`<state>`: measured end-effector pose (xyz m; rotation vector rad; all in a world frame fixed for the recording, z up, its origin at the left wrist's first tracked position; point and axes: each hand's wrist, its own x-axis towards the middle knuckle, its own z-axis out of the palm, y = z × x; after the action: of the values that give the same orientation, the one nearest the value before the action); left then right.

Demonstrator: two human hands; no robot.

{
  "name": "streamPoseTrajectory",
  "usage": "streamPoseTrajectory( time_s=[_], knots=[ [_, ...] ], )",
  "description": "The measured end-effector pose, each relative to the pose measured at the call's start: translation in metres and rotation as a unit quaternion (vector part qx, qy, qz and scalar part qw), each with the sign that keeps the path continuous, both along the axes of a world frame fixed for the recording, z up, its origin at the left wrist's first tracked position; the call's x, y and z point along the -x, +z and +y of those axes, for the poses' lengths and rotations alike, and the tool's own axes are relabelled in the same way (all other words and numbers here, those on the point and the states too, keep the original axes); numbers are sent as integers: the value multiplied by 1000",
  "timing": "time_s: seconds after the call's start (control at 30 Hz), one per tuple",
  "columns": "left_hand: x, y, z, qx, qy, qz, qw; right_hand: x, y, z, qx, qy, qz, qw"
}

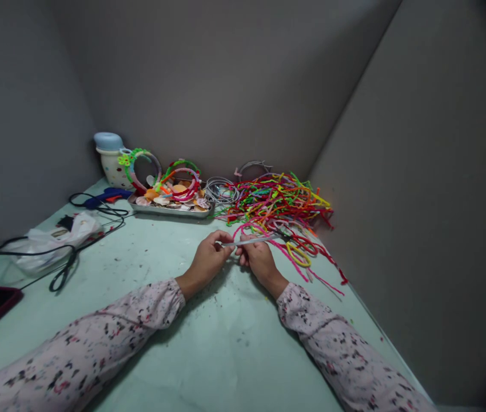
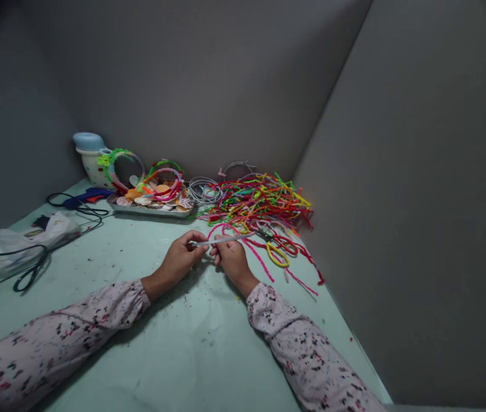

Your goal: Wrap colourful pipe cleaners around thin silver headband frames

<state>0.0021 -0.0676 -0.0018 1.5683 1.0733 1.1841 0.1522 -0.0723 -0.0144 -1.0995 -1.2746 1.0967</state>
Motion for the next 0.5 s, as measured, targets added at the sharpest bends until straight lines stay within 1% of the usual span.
streamPoseTrajectory(
  time_s=[0.33, 0.5],
  knots=[
    [0, 5, -1, -40, 26, 48, 998, 1, 4, -3, -24, 10, -16, 1000],
    [1, 3, 0, -43, 31, 57, 997, 0, 2, -2, -11, 9, 0, 1000]
  ],
)
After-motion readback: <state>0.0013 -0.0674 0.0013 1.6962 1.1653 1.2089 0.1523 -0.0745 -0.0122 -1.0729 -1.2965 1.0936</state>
